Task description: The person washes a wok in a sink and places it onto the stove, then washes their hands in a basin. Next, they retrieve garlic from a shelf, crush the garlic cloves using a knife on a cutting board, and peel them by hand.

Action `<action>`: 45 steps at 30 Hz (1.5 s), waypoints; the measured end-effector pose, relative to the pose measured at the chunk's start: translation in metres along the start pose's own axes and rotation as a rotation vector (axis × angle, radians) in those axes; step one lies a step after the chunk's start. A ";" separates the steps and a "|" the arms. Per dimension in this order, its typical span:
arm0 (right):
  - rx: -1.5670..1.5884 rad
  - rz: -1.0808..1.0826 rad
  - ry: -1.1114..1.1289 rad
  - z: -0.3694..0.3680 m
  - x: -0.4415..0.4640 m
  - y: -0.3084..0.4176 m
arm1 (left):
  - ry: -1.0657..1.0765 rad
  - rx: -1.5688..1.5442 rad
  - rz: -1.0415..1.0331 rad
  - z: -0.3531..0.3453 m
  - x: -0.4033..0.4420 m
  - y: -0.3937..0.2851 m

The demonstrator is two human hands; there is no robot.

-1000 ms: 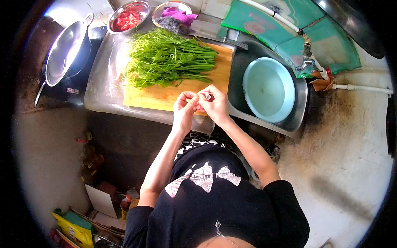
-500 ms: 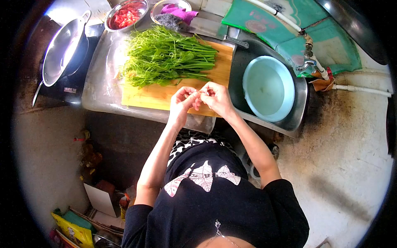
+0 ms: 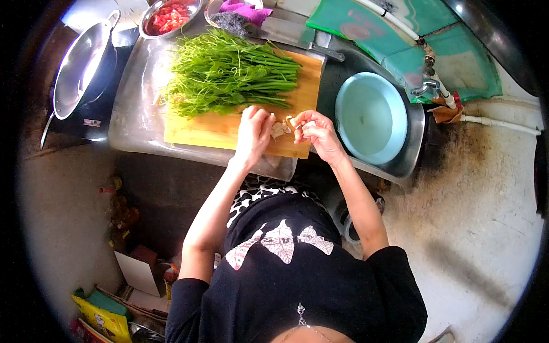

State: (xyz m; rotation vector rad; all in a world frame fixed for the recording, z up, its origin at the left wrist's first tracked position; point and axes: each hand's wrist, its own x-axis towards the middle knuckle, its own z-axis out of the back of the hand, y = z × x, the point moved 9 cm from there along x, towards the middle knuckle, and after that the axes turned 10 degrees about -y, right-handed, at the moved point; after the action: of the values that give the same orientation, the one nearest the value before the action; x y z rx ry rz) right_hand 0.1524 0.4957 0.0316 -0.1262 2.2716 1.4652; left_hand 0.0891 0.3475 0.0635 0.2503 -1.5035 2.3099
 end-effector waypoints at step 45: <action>-0.246 0.180 -0.117 -0.043 -0.024 -0.006 | 0.242 -0.975 0.843 -0.021 -0.041 0.020</action>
State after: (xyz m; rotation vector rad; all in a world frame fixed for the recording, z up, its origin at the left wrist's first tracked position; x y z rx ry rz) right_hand 0.1631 0.4515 0.0509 0.0909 2.0474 1.7922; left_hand 0.1199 0.3506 0.0238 -1.0405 -2.6675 1.6185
